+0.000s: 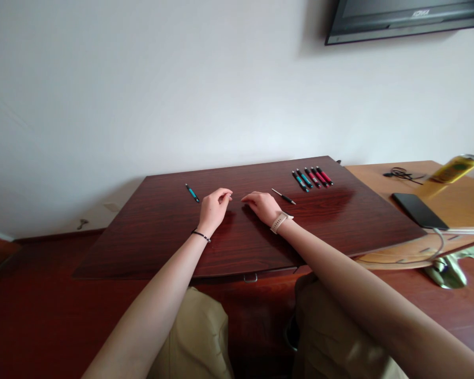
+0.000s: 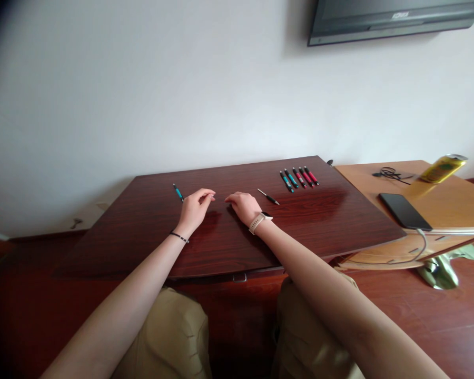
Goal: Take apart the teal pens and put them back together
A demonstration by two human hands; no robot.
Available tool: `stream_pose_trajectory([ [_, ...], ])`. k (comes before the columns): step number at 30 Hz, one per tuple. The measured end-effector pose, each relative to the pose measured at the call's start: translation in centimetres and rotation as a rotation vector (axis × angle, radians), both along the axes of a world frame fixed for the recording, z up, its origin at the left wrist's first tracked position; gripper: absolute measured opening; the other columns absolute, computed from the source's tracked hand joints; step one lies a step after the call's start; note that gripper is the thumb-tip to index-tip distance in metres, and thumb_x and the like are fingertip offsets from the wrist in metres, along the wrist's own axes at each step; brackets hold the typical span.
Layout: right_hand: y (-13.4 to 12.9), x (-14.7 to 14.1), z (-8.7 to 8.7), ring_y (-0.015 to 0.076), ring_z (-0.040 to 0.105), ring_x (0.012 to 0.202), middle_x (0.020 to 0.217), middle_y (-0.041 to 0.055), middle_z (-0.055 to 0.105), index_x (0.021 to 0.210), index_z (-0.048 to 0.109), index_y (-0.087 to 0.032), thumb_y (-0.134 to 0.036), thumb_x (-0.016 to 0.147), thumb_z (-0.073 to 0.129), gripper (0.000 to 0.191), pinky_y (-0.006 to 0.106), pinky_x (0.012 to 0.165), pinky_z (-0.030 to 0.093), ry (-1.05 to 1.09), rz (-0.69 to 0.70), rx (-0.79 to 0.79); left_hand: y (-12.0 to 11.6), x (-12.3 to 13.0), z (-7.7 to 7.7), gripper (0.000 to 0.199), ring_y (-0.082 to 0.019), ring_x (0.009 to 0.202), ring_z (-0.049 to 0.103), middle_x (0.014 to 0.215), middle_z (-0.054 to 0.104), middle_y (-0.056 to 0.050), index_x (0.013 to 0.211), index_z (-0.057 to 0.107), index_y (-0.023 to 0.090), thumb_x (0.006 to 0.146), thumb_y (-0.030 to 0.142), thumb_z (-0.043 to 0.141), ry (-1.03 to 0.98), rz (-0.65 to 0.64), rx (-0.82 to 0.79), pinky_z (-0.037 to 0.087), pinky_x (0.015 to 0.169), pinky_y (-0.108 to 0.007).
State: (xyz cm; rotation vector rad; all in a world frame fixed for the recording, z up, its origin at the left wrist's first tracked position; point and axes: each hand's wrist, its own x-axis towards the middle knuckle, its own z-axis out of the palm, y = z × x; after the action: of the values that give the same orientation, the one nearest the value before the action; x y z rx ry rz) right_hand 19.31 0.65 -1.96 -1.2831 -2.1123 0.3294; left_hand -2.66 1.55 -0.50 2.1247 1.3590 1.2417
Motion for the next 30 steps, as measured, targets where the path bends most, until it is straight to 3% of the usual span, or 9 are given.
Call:
stream_pose_trajectory([
  [6,-0.2,0.0,-0.2,0.0214,0.076,0.098,0.111,0.0047,0.082,0.107,0.082,-0.025,-0.017,0.100,0.063,0.022,0.035,0.095,0.058,0.194,0.010,0.003,0.2,0.2,-0.7,0.015,-0.022,0.091,0.080,0.098,0.083,-0.004,0.105,0.074,0.023,0.101,0.025,0.060,-0.006,-0.033,-0.005,0.059,0.089,-0.033],
  [12,0.0,-0.4,-0.3,0.0210,0.077,0.093,0.106,0.0042,0.083,0.103,0.080,-0.024,-0.028,0.095,0.070,0.014,0.037,0.092,0.059,0.588,0.057,-0.066,0.0,0.4,-1.1,0.011,-0.022,0.096,0.081,0.100,0.083,-0.005,0.106,0.070,0.024,0.101,0.024,0.060,-0.048,-0.094,-0.035,0.059,0.090,-0.033],
  [16,0.1,-0.8,-0.2,0.0218,0.075,0.099,0.110,0.0057,0.081,0.101,0.079,-0.023,-0.037,0.090,0.076,0.018,0.038,0.095,0.060,0.843,0.077,-0.109,-0.3,0.8,-1.0,0.008,-0.022,0.097,0.081,0.101,0.083,-0.005,0.107,0.066,0.025,0.101,0.026,0.060,-0.077,-0.133,-0.081,0.060,0.089,-0.033],
  [20,-0.2,-1.4,0.0,0.0205,0.074,0.095,0.109,0.0055,0.079,0.099,0.077,-0.022,-0.044,0.084,0.083,0.027,0.035,0.089,0.061,1.042,0.084,-0.203,-0.7,1.2,-1.0,0.007,-0.022,0.091,0.082,0.097,0.083,-0.004,0.107,0.063,0.025,0.102,0.028,0.059,-0.111,-0.159,-0.124,0.060,0.087,-0.033],
  [25,-0.6,-1.8,0.2,0.0203,0.073,0.099,0.110,0.0048,0.077,0.099,0.075,-0.022,-0.044,0.079,0.087,0.032,0.035,0.092,0.061,1.151,0.119,-0.247,-1.1,1.7,-0.9,0.010,-0.021,0.089,0.082,0.098,0.083,-0.004,0.113,0.059,0.025,0.103,0.028,0.060,-0.140,-0.220,-0.117,0.061,0.088,-0.034],
  [30,-0.9,-1.9,0.6,0.0207,0.073,0.095,0.106,0.0042,0.075,0.100,0.073,-0.023,-0.049,0.077,0.089,0.039,0.037,0.089,0.063,1.131,0.085,-0.231,-1.4,2.3,-0.6,0.011,-0.022,0.090,0.082,0.102,0.082,-0.007,0.108,0.059,0.024,0.105,0.035,0.061,-0.153,-0.238,-0.126,0.062,0.085,-0.033],
])
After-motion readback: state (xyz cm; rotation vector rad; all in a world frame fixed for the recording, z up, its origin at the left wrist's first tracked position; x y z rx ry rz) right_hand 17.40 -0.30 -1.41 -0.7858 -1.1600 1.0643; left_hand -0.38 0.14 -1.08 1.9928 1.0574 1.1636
